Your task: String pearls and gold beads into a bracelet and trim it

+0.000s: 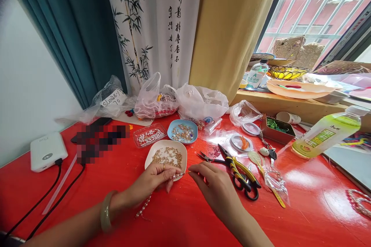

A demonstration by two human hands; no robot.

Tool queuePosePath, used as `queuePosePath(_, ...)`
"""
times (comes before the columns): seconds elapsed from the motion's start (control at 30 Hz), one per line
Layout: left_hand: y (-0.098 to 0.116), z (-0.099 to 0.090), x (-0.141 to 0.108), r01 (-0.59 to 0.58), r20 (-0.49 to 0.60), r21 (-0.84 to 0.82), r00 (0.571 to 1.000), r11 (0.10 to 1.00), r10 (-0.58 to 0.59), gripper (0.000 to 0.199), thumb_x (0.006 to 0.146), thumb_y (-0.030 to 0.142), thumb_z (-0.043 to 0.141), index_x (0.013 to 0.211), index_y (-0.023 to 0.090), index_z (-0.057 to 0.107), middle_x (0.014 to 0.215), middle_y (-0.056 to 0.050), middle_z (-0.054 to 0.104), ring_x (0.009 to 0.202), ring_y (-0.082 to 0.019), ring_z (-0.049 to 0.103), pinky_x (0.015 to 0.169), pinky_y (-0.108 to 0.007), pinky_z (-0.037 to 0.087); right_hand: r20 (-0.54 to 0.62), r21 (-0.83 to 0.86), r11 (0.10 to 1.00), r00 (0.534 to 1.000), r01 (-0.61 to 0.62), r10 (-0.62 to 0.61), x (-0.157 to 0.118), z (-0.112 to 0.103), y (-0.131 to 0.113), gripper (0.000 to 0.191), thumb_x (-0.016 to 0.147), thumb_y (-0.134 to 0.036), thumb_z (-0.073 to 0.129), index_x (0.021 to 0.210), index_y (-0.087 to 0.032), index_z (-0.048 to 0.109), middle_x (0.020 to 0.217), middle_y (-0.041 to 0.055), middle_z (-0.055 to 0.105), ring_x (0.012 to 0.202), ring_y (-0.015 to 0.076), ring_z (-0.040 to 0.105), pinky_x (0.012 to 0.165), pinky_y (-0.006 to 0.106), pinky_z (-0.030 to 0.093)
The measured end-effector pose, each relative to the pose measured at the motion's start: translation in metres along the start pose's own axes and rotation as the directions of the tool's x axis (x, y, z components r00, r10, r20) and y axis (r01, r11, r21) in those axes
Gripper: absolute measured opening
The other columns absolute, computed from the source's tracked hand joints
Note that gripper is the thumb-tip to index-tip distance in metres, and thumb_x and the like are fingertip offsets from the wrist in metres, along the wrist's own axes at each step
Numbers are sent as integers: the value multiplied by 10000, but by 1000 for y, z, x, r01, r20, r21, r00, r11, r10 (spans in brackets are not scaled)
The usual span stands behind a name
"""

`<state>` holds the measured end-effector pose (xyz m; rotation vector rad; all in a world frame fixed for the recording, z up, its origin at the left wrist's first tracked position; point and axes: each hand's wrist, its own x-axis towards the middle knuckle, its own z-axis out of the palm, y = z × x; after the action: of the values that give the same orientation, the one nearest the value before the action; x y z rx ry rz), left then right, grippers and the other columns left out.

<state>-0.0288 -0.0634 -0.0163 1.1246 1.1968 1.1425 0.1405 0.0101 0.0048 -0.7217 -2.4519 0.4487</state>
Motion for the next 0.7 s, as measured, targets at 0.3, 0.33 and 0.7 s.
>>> queuePosePath(0.3, -2, -19, 9, 126, -11, -102, 992, 987, -127, 346, 690, 376, 578, 907, 109, 615, 618, -4, 581, 376, -13, 237, 385, -196, 133, -5, 161, 898, 909, -410, 416, 9, -20, 35, 274, 766, -422, 470, 737, -194, 620, 699, 27, 671, 649, 169, 596, 566, 236, 430)
queuePosePath(0.33, -2, -21, 10, 115, -32, -66, 993, 991, -117, 345, 680, 373, 588, 898, 107, 619, 615, -3, 583, 379, -14, 249, 386, -192, 154, -3, 184, 881, 896, -436, 444, 10, -22, 38, 290, 760, -437, 469, 742, -189, 619, 705, 32, 672, 655, 174, 600, 556, 234, 429)
queuePosePath(0.7, 5, -57, 24, 12, -278, 13, 961, 1000, -8, 249, 673, 323, 602, 798, 114, 551, 641, -26, 619, 485, -59, 472, 491, -181, 387, -213, -195, 899, 912, -392, 351, 5, -28, 62, 303, 790, -405, 412, 775, -227, 657, 700, 23, 684, 607, 185, 599, 537, 256, 408)
